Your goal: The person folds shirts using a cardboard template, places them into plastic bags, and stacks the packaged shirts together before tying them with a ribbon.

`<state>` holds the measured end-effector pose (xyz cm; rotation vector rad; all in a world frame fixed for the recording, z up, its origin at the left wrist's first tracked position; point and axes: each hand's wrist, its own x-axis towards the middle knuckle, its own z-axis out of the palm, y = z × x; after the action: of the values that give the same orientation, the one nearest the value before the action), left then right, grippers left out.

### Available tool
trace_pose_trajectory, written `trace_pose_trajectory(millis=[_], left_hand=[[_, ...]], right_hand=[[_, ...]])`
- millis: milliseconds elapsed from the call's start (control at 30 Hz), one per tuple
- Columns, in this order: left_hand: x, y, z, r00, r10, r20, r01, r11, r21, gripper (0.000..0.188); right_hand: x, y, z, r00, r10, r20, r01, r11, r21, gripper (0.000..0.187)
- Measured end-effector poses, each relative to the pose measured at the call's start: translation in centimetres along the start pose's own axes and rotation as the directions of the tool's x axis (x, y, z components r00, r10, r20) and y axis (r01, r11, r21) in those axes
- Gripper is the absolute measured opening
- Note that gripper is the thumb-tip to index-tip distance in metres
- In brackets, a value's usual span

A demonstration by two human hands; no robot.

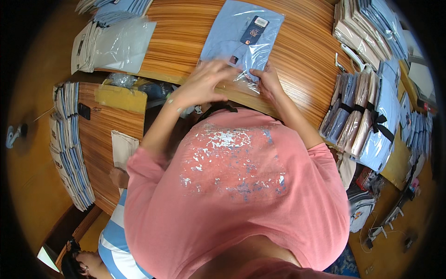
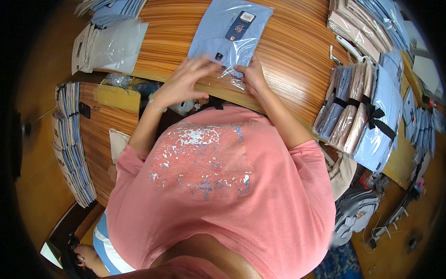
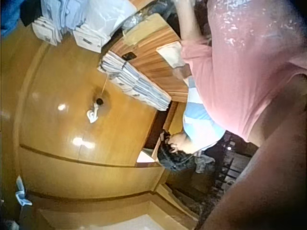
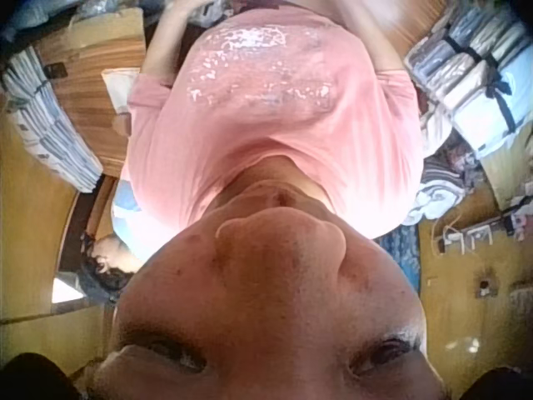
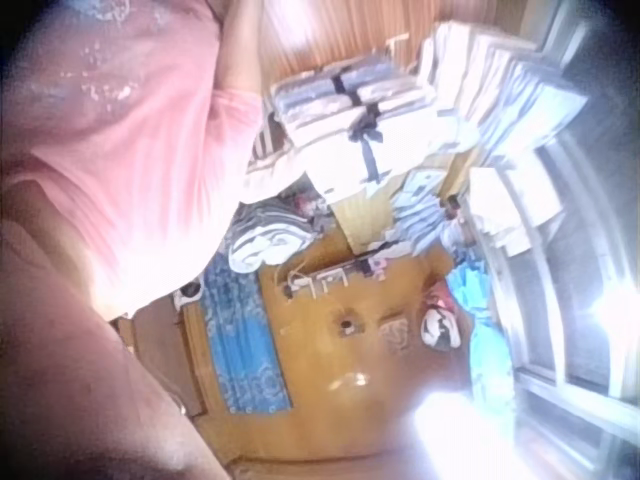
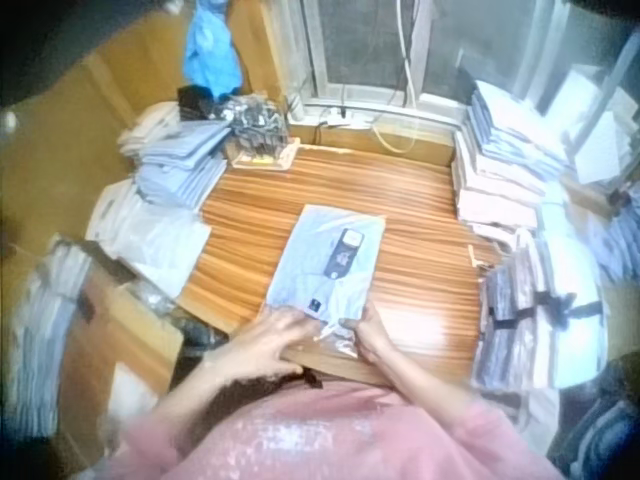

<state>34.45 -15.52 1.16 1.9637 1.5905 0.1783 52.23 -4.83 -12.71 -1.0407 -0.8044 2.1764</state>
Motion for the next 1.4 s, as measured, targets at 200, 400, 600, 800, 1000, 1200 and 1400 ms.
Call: trace_pose_trajectory(millis=[200, 400, 600, 800, 1000, 1200, 1400], left_hand=[[7.6, -6.5, 5.2, 0.811, 0.141, -0.568, 0.030, 0.959, 0.281, 0.071], [12.8, -4.6, 3.2, 0.461, -0.551, -0.695, -0.438, 0.541, -0.719, 0.036], [18.4, -3.2, 10.2, 0.881, -0.443, 0.164, -0.220, -0.692, -0.687, 0.052], [8.4, -2.3, 10.8, 0.765, 0.467, 0.445, 0.602, -0.271, -0.751, 0.051], [10.1, -3.9, 5.1, 0.811, 0.403, -0.424, -0.331, 0.914, 0.237, 0.035], [10.4, -8.0, 7.7, 0.933, 0.360, -0.014, -0.361, 0.932, -0.027, 0.028], [10.9, -7.4, 8.5, 0.933, 0.352, -0.078, -0.351, 0.936, 0.030, 0.031]], right_hand=[[-2.7, -4.1, 4.4, 0.987, 0.083, 0.138, -0.098, 0.989, 0.110, 0.044], [-5.3, -10.1, 4.4, 0.842, -0.539, -0.017, 0.507, 0.801, -0.318, 0.055], [0.5, -4.8, -0.6, 0.954, -0.168, -0.247, 0.143, 0.983, -0.114, 0.061], [-0.8, -6.5, -6.0, 0.874, -0.432, -0.221, -0.064, 0.349, -0.935, 0.037], [0.2, -4.1, -1.1, 0.762, -0.593, 0.259, 0.319, -0.004, -0.948, 0.012], [1.3, -2.3, -0.3, 0.806, -0.473, 0.357, 0.173, -0.388, -0.905, 0.022], [-0.2, -3.2, 0.0, 0.668, -0.517, 0.535, 0.271, -0.501, -0.822, 0.022]])
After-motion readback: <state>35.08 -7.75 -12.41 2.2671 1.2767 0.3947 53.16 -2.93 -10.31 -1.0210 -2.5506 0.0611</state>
